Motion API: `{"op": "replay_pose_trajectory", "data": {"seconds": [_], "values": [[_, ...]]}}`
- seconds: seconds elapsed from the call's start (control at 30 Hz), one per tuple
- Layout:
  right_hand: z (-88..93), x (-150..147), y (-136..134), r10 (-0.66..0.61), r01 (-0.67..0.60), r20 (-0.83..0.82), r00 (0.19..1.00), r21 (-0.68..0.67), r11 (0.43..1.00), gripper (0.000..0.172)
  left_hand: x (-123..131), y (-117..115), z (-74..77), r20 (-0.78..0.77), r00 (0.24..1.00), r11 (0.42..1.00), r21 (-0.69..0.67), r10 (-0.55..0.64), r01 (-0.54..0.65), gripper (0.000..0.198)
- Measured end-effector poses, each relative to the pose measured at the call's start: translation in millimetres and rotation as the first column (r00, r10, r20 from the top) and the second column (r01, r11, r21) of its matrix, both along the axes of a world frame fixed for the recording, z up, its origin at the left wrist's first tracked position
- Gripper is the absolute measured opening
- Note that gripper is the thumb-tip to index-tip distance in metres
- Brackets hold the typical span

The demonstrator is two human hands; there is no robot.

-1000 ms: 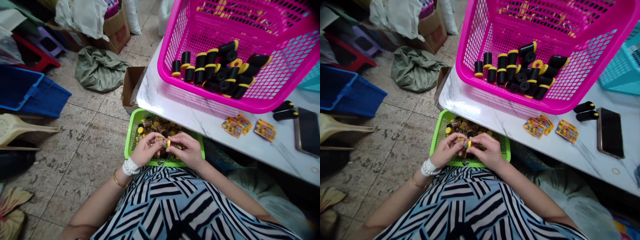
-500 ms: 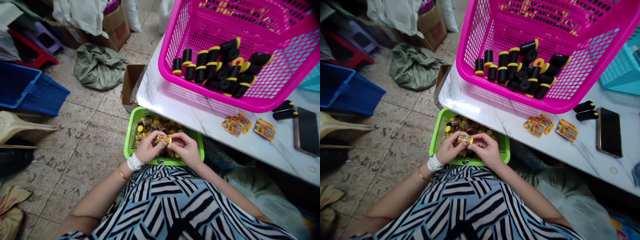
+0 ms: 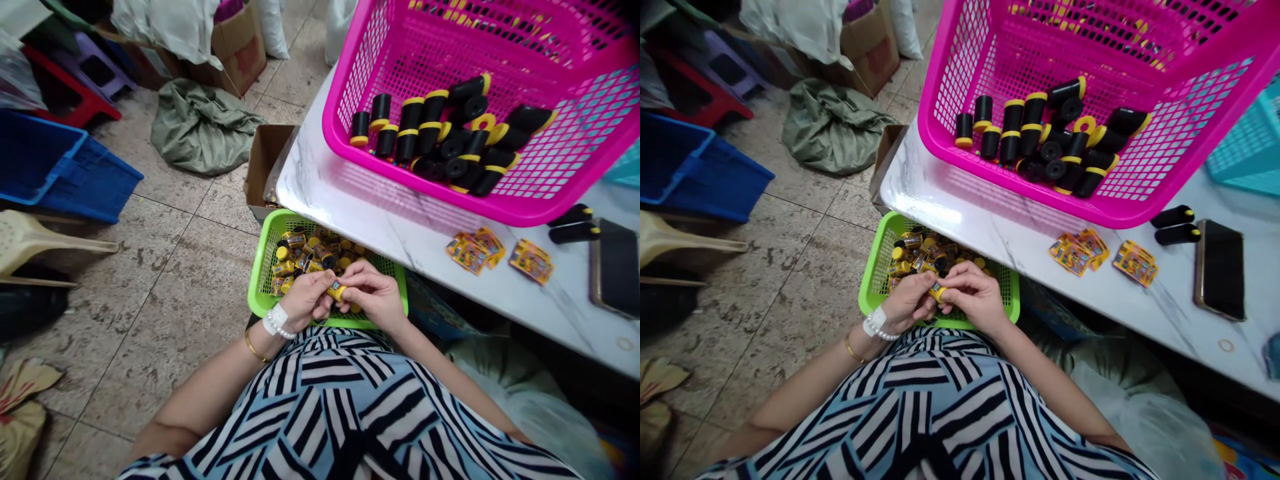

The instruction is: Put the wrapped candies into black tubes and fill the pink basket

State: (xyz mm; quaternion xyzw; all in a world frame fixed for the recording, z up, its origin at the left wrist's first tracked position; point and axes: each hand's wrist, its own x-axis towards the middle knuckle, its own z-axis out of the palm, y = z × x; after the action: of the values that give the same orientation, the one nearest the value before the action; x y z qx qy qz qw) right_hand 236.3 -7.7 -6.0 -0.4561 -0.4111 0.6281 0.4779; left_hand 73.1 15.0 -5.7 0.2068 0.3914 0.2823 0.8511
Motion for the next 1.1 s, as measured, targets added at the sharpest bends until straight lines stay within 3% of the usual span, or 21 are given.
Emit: {"op": "replay_pose_trajectory", "data": {"seconds": [0.13, 0.27, 0.43, 0.57, 0.63, 0.73, 0.8, 0.87, 0.93, 1.03, 1.1], "values": [[-3.5, 1, -3, -0.07, 0.065, -0.073, 0.995, -0.066, 0.996, 0.018, 0, -4, 0.7, 0.129, 0.992, 0.999, -0.039, 0.014, -0.009, 0.045], [0.3, 0, -2, 0.013, -0.014, -0.016, 1.0, -0.038, 0.999, 0.02, 2, -5, -3.5, 0.013, 0.999, 0.999, -0.038, 0.037, -0.036, 0.046], [2.8, -9, -5, -0.084, 0.086, -0.033, 0.996, 0.065, 0.994, 0.008, 8, -10, 0.0, 0.027, 0.999, 0.997, -0.063, 0.035, -0.033, 0.051], [4.9, -12, 0, 0.014, -0.042, 0.179, 0.984, 0.149, 0.988, 0.026, 9, -9, -4.7, -0.1, 0.988, 0.99, -0.073, 0.117, -0.124, 0.059], [16.8, -6, 9, -0.008, -0.086, 0.345, 0.939, 0.256, 0.963, 0.027, 7, -1, -8.5, -0.141, 0.982, 0.991, -0.024, 0.124, -0.129, 0.059], [57.3, 20, 32, -0.2, -0.17, 0.593, 0.78, 0.509, 0.844, 0.02, 3, 11, -4.4, -0.2, 0.966, 0.985, 0.086, 0.165, -0.15, 0.074], [92.5, 49, 57, -0.398, -0.179, 0.653, 0.645, 0.635, 0.752, 0.02, -1, 13, 4.2, -0.208, 0.959, 0.977, 0.137, 0.19, -0.164, 0.095], [124.0, 80, 91, -0.54, -0.188, 0.691, 0.48, 0.682, 0.707, 0.019, -3, 10, 13.3, -0.172, 0.97, 0.974, 0.18, 0.171, -0.14, 0.103], [145.1, 105, 130, -0.607, -0.179, 0.744, 0.28, 0.662, 0.728, 0.021, -4, 3, 20.2, -0.121, 0.983, 0.97, 0.218, 0.137, -0.109, 0.103], [152.6, 128, 184, -0.464, -0.059, 0.885, -0.04, 0.462, 0.885, 0.038, -3, -7, 24.2, -0.123, 0.979, 0.965, 0.225, 0.163, -0.133, 0.101], [147.3, 133, 208, -0.361, -0.017, 0.925, -0.118, 0.362, 0.932, 0.045, -4, -10, 22.9, -0.152, 0.965, 0.959, 0.223, 0.213, -0.177, 0.099]]}}
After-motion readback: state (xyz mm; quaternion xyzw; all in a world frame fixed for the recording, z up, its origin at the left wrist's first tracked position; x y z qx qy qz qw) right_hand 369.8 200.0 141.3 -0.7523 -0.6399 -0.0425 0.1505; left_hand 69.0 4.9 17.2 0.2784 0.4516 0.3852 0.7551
